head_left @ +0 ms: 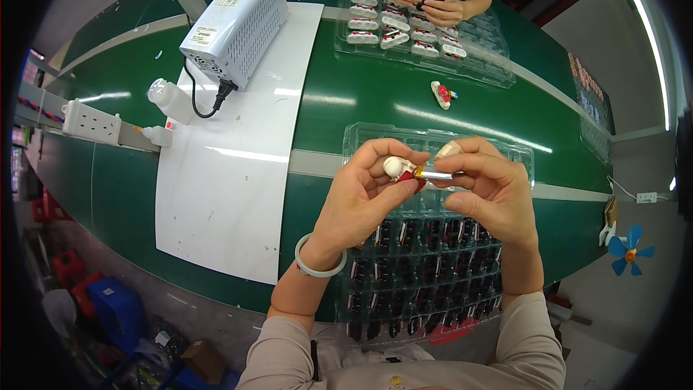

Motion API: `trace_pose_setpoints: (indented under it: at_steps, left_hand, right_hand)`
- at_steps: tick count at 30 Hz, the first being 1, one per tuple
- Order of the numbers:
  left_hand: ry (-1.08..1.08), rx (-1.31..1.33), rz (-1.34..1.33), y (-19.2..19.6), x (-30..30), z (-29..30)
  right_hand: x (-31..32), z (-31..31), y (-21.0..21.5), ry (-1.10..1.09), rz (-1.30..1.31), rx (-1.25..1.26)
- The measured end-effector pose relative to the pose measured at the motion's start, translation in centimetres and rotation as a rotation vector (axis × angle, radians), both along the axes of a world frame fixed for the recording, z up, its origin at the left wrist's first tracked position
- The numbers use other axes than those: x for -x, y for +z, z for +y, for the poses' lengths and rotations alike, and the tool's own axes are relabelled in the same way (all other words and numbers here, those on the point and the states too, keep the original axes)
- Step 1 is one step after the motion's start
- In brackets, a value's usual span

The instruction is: The person uses a hot glue gun to apply adhesive to small white and red electronic components on a green workbench. They then attach black plastic parts to the glued components and place the assembled units into a clear plastic tray. The person also handles a green tray of similar components and continues assembling units by hand.

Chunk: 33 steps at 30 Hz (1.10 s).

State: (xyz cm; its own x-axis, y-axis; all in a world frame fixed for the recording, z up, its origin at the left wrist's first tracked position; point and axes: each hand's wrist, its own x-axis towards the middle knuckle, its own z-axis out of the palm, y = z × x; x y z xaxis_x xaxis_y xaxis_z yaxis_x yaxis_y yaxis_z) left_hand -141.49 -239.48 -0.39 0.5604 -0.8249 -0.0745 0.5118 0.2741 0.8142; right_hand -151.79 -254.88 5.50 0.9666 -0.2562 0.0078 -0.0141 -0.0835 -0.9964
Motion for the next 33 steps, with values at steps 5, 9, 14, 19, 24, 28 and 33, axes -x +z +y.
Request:
trace_pose_setpoints:
  at_steps: [5, 9, 14, 19, 24, 28, 33]
  left_hand:
    - [0.092, 0.019, -0.142, -0.7, 0.5, -0.4]
    - [0.232, 0.088, -0.098, -0.7, 0.8, -0.5]
    - [0.215, 0.184, -0.108, -0.8, 0.9, -0.6]
    - [0.044, 0.167, -0.015, -0.1, 0.6, -0.1]
    - [-0.054, 0.160, 0.044, 0.7, 0.5, 0.2]
    - [-0.073, 0.200, -0.085, 0.5, 0.3, 0.5]
    - [-0.054, 0.208, -0.140, -0.2, 0.4, 0.4]
  right_hand:
    - [0.7, 1.7, -0.7, -0.177, -0.100, 0.333]
    - [1.1, 2.6, -2.1, -0.309, -0.190, 0.362]
    - [0.6, 2.8, -3.3, -0.280, -0.418, 0.716]
    - [0.5, 2.5, -3.5, -0.269, -0.514, 0.882]
    - [0.5, 2.4, -3.5, -0.313, -0.512, 0.869]
    - [0.5, 2.2, -3.3, -0.305, -0.494, 0.834]
    - [0.5, 2.4, -3.2, -0.303, -0.484, 0.842]
